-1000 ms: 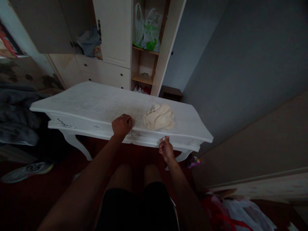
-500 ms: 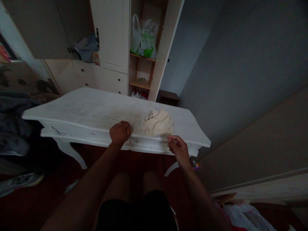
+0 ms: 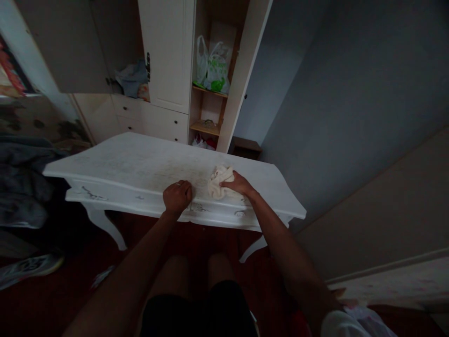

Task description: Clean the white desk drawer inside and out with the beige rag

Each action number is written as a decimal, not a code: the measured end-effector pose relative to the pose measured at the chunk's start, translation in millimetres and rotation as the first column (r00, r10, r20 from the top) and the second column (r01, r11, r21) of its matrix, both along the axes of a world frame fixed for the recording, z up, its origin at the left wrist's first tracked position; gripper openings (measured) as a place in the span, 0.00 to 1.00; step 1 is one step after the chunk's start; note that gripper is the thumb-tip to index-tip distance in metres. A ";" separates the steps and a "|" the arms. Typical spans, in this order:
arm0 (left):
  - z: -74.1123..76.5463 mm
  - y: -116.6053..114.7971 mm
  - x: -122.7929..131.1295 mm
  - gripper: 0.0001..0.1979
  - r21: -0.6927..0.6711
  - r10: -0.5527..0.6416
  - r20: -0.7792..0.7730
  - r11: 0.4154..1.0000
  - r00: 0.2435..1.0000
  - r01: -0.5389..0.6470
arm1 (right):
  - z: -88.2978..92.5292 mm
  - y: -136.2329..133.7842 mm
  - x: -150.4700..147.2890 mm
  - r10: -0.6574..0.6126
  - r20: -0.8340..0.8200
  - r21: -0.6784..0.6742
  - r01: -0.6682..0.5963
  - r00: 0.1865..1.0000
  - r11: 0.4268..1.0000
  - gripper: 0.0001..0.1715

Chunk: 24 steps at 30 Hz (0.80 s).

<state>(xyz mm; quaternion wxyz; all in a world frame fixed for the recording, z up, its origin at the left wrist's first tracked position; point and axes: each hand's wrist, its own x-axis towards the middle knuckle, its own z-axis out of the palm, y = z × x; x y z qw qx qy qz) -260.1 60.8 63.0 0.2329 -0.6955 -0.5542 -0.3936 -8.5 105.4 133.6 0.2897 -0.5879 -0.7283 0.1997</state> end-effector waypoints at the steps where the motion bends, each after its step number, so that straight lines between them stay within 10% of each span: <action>1: -0.1 0.2 -0.1 0.14 -0.001 -0.001 0.000 1.000 1.000 0.001 | -0.7 -5.2 -2.1 -0.047 0.025 -0.003 0.047 0.999 0.999 0.33; 5: 1.0 -0.7 0.1 0.13 -0.020 -0.013 -0.001 1.000 1.000 0.013 | -7.2 -40.3 -9.1 -0.151 -0.004 0.111 0.151 0.988 0.982 0.32; 9: 4.0 -3.2 1.4 0.13 -0.053 -0.005 0.006 0.999 1.000 0.005 | -26.9 -95.2 -14.8 0.005 -0.063 0.271 0.012 0.998 0.962 0.32; 15: 5.0 -3.4 2.3 0.14 -0.101 -0.008 0.021 0.995 1.000 0.010 | -98.3 -173.8 -19.3 0.226 0.069 0.395 -0.234 0.972 0.888 0.35; 20: 4.8 -3.1 2.0 0.14 -0.121 -0.018 0.021 0.992 1.000 0.020 | -139.7 -183.5 -15.5 -0.005 -0.031 0.399 0.017 1.000 0.917 0.32; 24: 5.6 -3.9 2.4 0.14 -0.133 -0.008 0.027 0.991 1.000 0.012 | -130.5 -166.4 -24.2 0.073 0.047 0.476 -0.087 0.996 0.875 0.34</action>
